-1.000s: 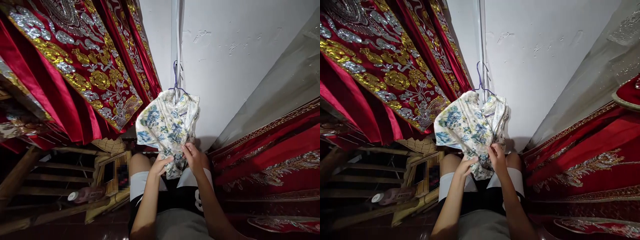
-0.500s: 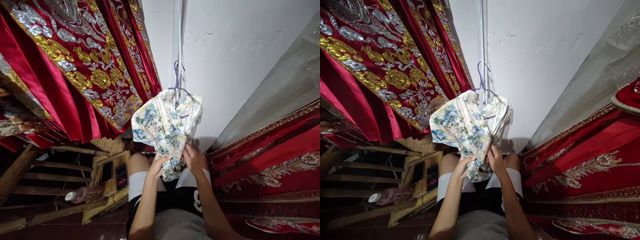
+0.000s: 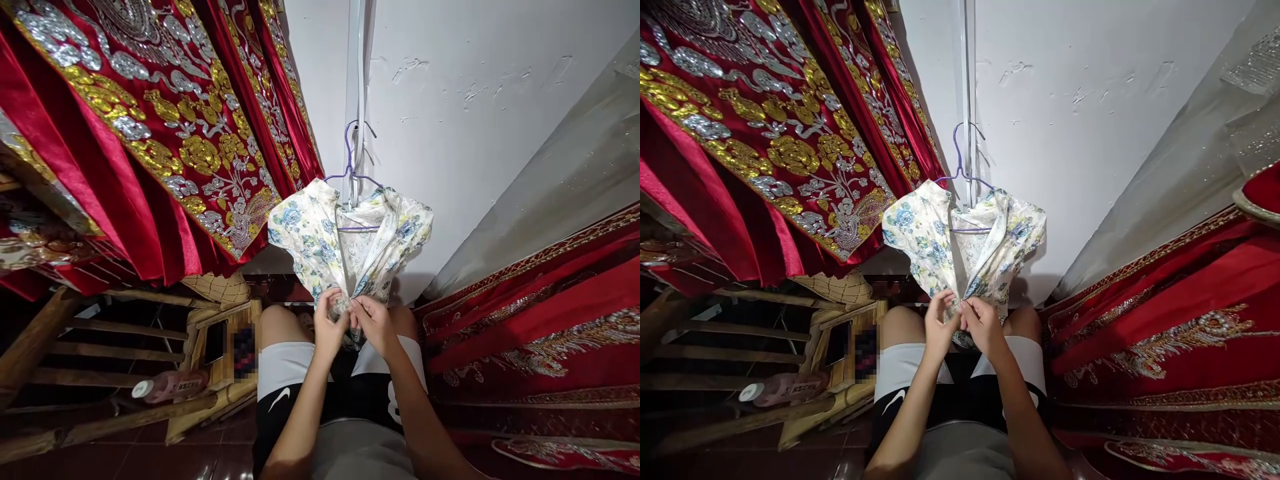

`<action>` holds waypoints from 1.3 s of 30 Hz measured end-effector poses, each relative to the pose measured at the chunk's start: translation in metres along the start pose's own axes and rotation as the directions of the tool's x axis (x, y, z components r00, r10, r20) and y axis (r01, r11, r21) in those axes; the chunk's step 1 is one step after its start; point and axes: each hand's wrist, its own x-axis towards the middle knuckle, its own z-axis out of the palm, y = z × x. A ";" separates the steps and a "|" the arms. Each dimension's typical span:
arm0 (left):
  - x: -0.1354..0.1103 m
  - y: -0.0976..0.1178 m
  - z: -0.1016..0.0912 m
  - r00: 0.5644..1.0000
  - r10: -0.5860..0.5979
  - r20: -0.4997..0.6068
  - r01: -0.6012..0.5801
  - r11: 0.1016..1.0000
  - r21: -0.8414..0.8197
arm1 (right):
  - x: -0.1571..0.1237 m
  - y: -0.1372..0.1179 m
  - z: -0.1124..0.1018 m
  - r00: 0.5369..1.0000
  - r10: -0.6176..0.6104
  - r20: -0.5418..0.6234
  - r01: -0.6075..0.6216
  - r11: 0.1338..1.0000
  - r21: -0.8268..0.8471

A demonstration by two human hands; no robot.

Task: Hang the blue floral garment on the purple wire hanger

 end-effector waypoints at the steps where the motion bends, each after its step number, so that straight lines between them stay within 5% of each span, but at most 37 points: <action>1: -0.002 0.002 0.004 0.996 -0.014 0.092 0.012 1.000 0.020 | 0.001 -0.002 0.002 1.000 -0.014 0.017 0.014 1.000 0.004; 6: -0.003 -0.001 0.012 0.980 0.115 0.165 -0.144 0.974 0.175 | 0.018 -0.028 0.000 0.995 -0.013 -0.098 0.015 1.000 0.023; 10: -0.004 -0.019 0.008 0.962 0.176 0.210 -0.225 0.945 0.239 | 0.064 -0.071 -0.011 0.964 0.013 -0.267 0.030 0.987 0.155; 15: -0.005 -0.036 0.004 0.965 0.163 0.204 -0.213 0.944 0.252 | 0.123 -0.131 -0.014 0.947 -0.140 -0.288 0.209 0.952 0.226; 19: 0.000 -0.037 -0.003 0.962 0.150 0.227 -0.209 0.942 0.263 | 0.134 -0.151 -0.010 0.919 -0.254 -0.302 0.315 0.934 0.171; 24: 0.043 0.016 -0.002 0.945 0.253 0.209 -0.298 0.929 0.220 | 0.123 -0.142 -0.010 0.917 -0.325 -0.233 0.352 0.932 0.087; 28: 0.107 0.095 0.014 0.802 0.560 0.208 -0.596 0.776 0.206 | 0.114 -0.140 -0.010 0.918 -0.331 -0.217 0.345 0.938 0.027; 31: 0.145 0.137 0.027 0.712 0.585 0.389 -0.688 0.692 0.219 | 0.111 -0.144 -0.010 0.902 -0.377 -0.209 0.381 0.924 -0.023; 35: 0.157 0.158 0.036 0.643 0.565 0.517 -0.755 0.584 0.299 | 0.118 -0.137 -0.014 0.881 -0.425 -0.206 0.423 0.904 -0.058; 39: 0.159 0.163 0.030 0.680 0.630 0.375 -0.732 0.605 0.312 | 0.128 -0.101 -0.017 0.916 -0.361 -0.173 0.331 0.927 -0.178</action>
